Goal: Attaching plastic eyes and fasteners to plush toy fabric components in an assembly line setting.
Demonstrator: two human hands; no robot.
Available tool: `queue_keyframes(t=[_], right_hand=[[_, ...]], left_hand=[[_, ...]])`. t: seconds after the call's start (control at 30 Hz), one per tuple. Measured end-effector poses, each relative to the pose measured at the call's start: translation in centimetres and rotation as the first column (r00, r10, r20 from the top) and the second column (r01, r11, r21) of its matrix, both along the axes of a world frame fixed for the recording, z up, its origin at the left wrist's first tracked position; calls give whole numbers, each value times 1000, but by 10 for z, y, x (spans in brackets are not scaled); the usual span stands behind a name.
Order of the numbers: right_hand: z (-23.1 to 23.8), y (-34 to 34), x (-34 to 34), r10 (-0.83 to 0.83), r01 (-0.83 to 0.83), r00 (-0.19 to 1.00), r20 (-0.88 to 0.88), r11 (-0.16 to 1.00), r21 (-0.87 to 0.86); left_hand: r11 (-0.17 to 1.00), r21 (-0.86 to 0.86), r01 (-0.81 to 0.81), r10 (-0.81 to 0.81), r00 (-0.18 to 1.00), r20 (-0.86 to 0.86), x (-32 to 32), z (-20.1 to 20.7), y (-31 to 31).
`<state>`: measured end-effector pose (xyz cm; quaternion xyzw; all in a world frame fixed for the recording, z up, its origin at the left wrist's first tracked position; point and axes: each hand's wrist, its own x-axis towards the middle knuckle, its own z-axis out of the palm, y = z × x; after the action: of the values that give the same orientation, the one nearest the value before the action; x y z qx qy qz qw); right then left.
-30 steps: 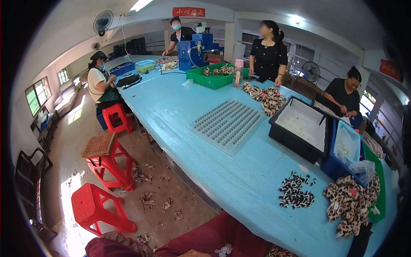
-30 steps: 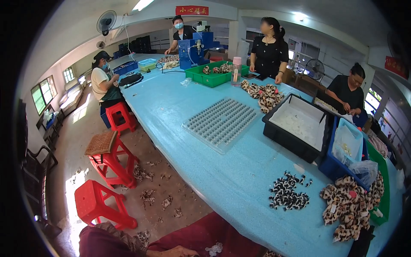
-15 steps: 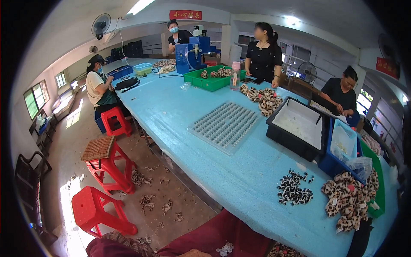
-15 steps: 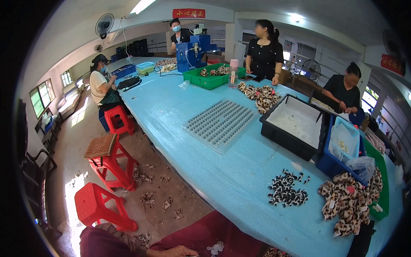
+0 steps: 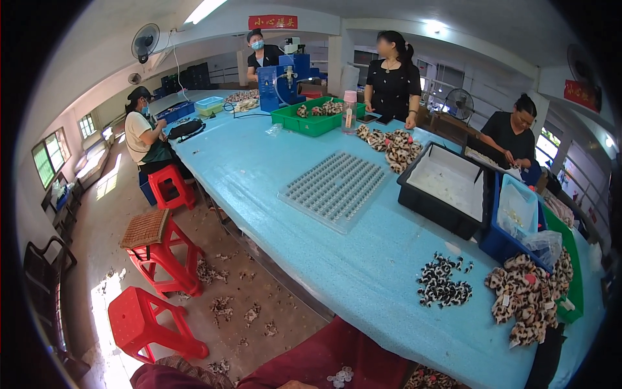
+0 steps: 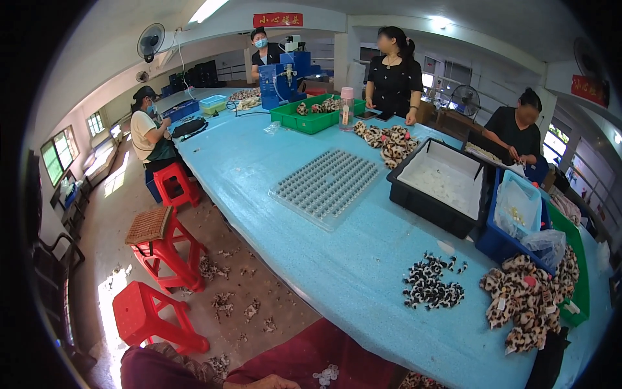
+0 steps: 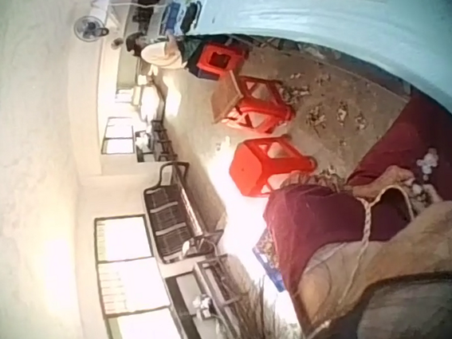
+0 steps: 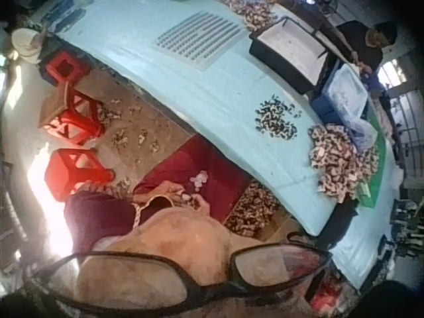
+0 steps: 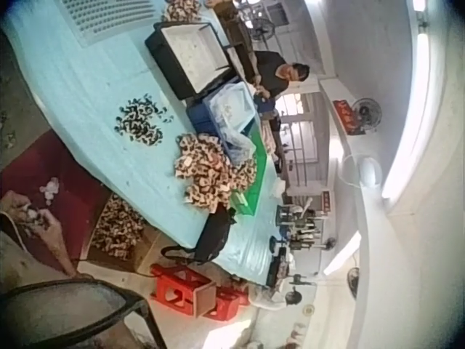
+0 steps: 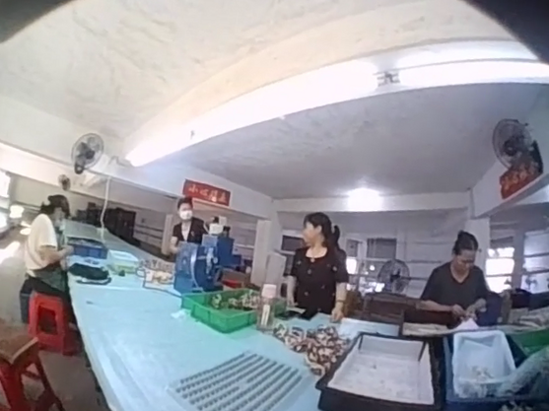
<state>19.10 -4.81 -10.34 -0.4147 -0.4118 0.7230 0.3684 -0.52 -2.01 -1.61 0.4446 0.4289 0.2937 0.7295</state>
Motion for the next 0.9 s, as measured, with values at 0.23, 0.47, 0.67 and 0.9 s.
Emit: queue_keyframes(t=[0.23,0.47,0.67,0.9], right_hand=[[3,6,-2,-32,33,999,17,997,-66],[13,21,-10,-55,59,998,34,991,-116],[23,15,-12,-90,98,994,55,980,-175],[73,6,-7,24,-38,970,240,998,56]], left_hand=[[999,32,-9,10,999,-39,-1,-4,1],[992,-73,-105,113,986,124,-2,-1,0],[989,110,-98,92,994,61,1,-13,-11],[994,91,67,-35,948,-317,-6,-7,-12]])
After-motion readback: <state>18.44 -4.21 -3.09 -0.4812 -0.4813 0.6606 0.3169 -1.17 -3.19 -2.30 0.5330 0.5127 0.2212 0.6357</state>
